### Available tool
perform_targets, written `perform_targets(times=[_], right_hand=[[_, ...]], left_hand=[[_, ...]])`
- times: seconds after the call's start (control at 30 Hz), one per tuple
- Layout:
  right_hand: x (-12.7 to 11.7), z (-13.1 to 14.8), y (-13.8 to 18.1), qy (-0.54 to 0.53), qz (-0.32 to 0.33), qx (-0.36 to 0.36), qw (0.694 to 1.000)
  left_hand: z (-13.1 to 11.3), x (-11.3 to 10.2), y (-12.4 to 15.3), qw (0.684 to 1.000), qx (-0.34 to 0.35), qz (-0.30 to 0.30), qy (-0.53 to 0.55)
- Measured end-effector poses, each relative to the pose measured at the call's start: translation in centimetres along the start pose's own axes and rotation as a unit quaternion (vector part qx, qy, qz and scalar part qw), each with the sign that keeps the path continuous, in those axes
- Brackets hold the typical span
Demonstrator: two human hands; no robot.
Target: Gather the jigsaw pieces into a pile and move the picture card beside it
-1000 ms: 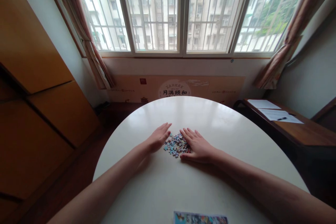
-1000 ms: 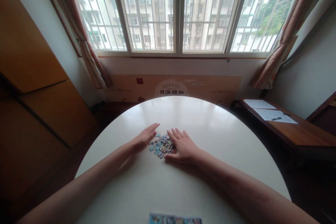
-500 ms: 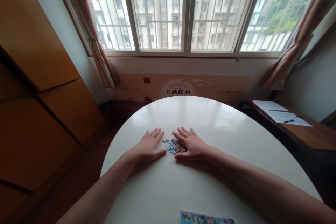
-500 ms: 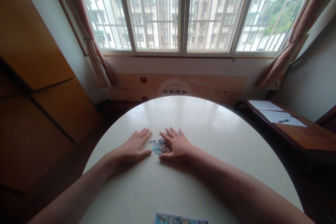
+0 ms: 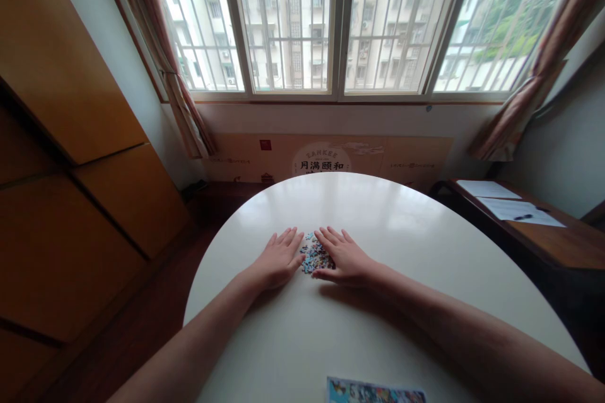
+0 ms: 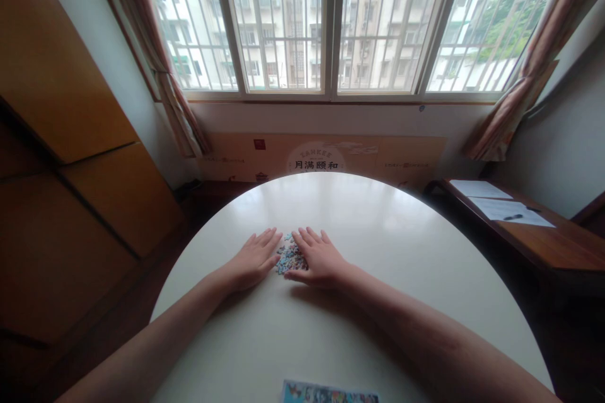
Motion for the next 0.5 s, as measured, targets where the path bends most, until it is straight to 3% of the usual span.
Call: perform_targets(times=[0.2, 0.5], right_hand=[[0.3, -0.9, 1.1, 0.003, 0.008, 0.015, 1.0], [0.6, 0.2, -0.9, 0.011, 0.016, 0.001, 1.0]], left_hand=[[-0.2, 0.1, -1.4, 1.0, 0.014, -0.001, -0.003], [-0.4, 0.3, -1.2, 0.999, 0.036, -0.001, -0.02]])
Point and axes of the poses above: each hand's wrist, its own y-axis away from the middle knuckle, its own x-axis out of the palm, z = x × y, the point moved 7 cm from there along -y, towards the middle knuckle, and after that the axes turned 3 degrees about -z, right-handed, at the moved point
